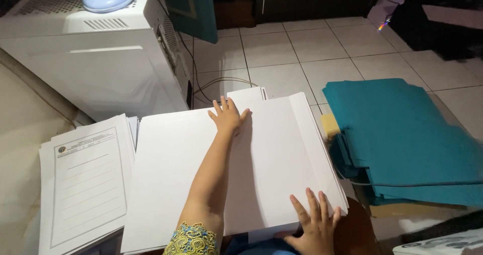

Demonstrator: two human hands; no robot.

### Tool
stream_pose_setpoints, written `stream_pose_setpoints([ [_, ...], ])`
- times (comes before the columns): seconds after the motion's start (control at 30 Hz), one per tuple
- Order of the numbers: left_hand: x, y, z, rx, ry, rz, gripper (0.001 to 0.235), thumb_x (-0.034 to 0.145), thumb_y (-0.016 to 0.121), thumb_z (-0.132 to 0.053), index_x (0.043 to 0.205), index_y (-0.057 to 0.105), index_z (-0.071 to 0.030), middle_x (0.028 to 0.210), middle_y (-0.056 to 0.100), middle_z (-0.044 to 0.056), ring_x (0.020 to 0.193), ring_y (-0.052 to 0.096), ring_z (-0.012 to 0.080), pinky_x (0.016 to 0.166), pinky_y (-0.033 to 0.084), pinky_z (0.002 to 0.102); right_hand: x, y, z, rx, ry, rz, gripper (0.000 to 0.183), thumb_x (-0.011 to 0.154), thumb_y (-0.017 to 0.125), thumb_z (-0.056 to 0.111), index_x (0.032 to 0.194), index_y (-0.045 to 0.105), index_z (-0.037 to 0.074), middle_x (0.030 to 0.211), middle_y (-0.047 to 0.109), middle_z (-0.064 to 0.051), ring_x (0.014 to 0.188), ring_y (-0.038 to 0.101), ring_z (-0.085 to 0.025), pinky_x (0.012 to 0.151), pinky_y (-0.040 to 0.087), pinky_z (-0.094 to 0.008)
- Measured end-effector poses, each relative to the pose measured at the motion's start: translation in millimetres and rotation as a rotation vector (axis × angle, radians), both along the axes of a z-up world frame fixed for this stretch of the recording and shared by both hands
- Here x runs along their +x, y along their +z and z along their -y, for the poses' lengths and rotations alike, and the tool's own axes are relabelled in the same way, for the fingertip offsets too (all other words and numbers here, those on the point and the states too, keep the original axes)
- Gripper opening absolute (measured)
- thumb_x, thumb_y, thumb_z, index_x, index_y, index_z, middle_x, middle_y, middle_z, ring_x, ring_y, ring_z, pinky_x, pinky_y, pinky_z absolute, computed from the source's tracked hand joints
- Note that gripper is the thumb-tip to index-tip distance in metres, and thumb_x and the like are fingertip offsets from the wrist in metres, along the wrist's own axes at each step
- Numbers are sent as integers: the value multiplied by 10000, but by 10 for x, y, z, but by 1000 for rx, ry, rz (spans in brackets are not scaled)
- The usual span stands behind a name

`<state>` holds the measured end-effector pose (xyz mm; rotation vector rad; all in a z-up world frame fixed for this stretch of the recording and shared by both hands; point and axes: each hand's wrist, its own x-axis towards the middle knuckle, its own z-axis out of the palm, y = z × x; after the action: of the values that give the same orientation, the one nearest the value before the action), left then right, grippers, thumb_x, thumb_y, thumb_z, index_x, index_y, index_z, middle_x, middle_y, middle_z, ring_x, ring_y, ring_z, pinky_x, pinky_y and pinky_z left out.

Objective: Folding large white sheets of paper to create folders and inserting printed documents into them.

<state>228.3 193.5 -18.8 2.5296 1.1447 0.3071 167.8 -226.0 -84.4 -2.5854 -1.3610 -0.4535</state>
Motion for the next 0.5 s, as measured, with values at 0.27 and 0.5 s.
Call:
stream_pose_setpoints([
  [0.27,753,-232,403,224,-314,-45,815,992,328,-574,1556,266,12,1645,240,185,1540,112,370,1209,105,558,18,-110,3,60,14,12,1131,578,567,984,1517,341,394,1623,234,-137,1484,168,-446,1095,13,-791],
  [0.5,578,-512,-220,291,-382,-30,685,1020,311,-543,1592,264,-170,1664,253,19,1530,195,250,1208,194,521,37,-142,15,14,1,58,1362,398,714,1037,1528,276,414,1661,146,-95,1512,91,-406,1107,-19,-772],
])
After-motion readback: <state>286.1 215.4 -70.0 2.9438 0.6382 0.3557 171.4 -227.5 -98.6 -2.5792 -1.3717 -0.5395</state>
